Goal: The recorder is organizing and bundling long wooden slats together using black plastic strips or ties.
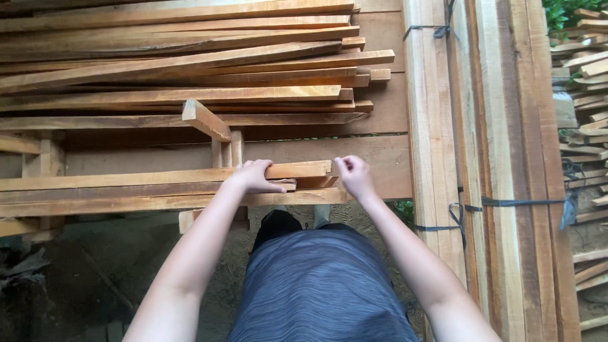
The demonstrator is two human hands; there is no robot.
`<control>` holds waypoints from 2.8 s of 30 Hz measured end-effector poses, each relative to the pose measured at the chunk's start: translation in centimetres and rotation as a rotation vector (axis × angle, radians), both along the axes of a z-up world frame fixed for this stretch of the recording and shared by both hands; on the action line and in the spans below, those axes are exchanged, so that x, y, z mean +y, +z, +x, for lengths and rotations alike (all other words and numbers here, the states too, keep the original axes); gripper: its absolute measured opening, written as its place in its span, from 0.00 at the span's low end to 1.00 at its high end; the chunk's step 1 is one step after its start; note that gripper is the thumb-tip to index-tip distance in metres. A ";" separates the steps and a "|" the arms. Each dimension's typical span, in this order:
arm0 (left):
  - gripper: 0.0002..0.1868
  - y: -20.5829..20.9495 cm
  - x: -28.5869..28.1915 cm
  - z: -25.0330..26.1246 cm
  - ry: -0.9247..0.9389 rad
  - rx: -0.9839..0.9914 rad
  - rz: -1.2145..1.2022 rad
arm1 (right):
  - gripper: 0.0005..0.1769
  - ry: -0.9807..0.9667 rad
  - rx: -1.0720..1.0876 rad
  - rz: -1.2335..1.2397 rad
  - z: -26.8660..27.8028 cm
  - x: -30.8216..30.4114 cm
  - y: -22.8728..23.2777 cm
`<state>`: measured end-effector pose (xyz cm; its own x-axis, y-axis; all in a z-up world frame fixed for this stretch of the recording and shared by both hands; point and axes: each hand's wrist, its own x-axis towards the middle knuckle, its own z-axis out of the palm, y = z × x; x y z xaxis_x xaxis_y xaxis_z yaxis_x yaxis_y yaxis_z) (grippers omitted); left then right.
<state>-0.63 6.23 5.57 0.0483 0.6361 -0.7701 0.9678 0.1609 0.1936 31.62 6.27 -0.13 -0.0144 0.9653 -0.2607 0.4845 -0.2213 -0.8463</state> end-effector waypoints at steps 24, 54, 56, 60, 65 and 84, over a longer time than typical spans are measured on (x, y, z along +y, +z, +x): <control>0.67 -1.1 1.7 -0.8 -0.019 -0.035 -0.102 | 0.41 0.480 -0.327 -0.639 -12.5 -0.6 2.5; 0.71 3.3 -1.2 1.2 -0.135 0.038 0.116 | 0.45 -0.280 0.470 -0.546 1.3 4.7 -9.2; 0.70 3.9 -0.9 1.4 -0.117 0.035 0.118 | 0.44 -0.264 0.532 -0.430 0.8 4.7 -7.7; 0.70 4.0 -1.1 1.3 -0.079 0.026 0.111 | 0.50 -0.374 0.844 -0.366 1.0 3.3 -2.2; 0.67 3.3 -0.8 1.1 -0.050 0.021 0.106 | 0.51 -0.107 0.760 -0.184 -2.3 3.0 -2.7; 0.65 2.7 -1.0 1.1 -0.007 0.009 0.096 | 0.67 -0.040 0.474 -0.751 -3.0 5.6 -5.6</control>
<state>0.42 5.23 8.29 0.0464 0.7070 -0.7057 0.9707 0.1350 0.1990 28.57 11.87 -5.72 -0.2514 0.5441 -0.8004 0.0995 -0.8081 -0.5806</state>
